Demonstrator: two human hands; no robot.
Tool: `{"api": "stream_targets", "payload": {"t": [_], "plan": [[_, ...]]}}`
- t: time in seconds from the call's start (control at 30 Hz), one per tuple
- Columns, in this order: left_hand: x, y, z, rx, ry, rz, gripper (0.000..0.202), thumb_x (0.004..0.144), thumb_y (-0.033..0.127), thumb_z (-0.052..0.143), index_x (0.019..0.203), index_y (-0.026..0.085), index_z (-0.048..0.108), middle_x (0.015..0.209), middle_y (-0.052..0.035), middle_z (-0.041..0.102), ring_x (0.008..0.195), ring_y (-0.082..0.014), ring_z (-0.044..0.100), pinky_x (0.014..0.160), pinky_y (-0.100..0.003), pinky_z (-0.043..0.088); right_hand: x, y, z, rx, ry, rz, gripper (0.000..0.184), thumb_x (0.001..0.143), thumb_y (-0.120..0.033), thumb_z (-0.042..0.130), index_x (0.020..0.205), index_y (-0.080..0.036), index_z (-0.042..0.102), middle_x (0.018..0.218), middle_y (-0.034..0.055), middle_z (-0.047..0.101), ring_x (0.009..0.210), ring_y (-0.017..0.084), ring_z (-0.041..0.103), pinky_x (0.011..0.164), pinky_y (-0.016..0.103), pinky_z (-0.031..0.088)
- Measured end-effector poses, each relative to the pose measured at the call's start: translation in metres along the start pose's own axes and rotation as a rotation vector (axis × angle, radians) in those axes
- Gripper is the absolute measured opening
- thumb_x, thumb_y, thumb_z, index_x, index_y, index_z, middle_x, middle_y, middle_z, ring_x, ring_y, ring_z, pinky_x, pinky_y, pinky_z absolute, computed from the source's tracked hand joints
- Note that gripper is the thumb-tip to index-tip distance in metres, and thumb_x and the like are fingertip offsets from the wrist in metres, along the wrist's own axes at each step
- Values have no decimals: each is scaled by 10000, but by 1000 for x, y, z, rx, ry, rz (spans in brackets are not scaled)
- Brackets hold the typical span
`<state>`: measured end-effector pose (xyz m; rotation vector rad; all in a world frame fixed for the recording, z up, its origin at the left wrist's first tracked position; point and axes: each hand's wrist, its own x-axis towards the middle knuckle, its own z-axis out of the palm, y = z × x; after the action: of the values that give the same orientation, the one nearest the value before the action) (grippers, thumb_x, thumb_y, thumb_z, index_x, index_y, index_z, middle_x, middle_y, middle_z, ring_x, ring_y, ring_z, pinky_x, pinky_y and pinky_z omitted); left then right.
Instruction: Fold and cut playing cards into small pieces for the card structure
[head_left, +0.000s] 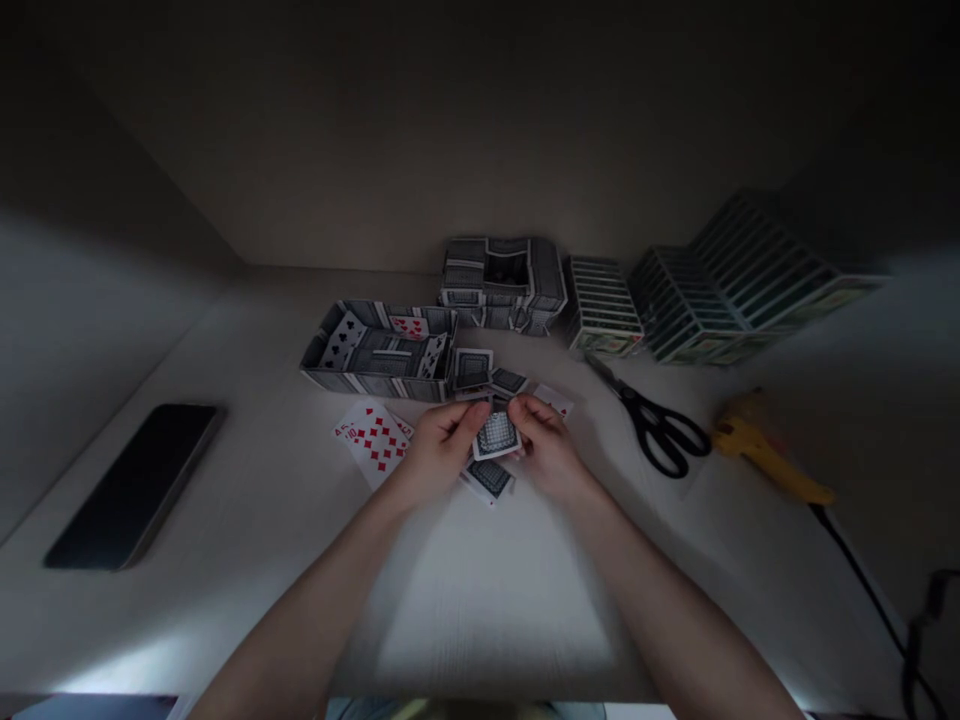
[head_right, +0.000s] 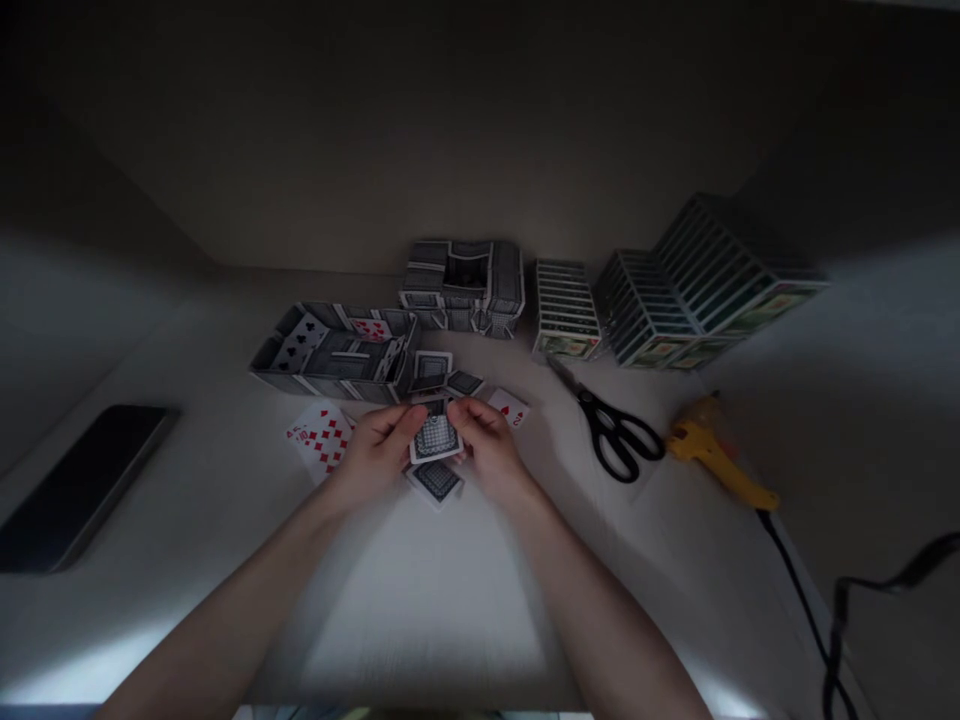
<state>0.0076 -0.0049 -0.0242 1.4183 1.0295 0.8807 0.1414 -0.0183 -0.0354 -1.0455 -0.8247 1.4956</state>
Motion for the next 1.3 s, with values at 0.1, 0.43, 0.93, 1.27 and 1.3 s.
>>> {"api": "stream_targets", "payload": {"t": [0.1, 0.43, 0.93, 1.27, 1.3], "plan": [[0, 2, -2, 82, 5, 44, 387, 817, 478, 412, 674, 154, 567, 632, -15, 567, 566, -120, 495, 501, -226, 411, 0, 0, 0, -39, -3, -19, 366, 672, -530, 616, 585, -202, 477, 426, -69, 359, 370, 75, 285, 375, 225, 217], [-3, -2, 0, 721, 215, 325, 294, 843, 298, 417, 594, 172, 511, 532, 16, 496, 501, -94, 441, 496, -220, 323, 2, 2, -2, -476, 110, -284, 315, 725, -439, 564, 559, -190, 467, 500, -46, 361, 494, 97, 324, 458, 226, 243], [-6, -2, 2, 902, 292, 365, 278, 866, 298, 409, 657, 166, 536, 606, -17, 581, 559, -116, 530, 537, -231, 346, 6, 1, -4, -394, 144, -290, 242, 740, -392, 568, 630, -189, 499, 562, -38, 457, 523, 98, 399, 503, 225, 312], [-6, -8, 2, 1061, 246, 454, 295, 869, 286, 405, 638, 161, 540, 589, -19, 576, 535, -122, 515, 521, -249, 317, 4, 6, -5, -815, 229, -498, 204, 771, -306, 534, 612, -196, 467, 551, -33, 475, 516, 106, 421, 525, 239, 310], [-7, -8, 3, 1035, 258, 441, 290, 867, 288, 410, 643, 160, 543, 601, -21, 582, 547, -122, 521, 530, -245, 324, 5, 6, -6, -774, 217, -486, 206, 775, -319, 531, 622, -195, 471, 552, -36, 469, 515, 105, 418, 517, 234, 312]]}}
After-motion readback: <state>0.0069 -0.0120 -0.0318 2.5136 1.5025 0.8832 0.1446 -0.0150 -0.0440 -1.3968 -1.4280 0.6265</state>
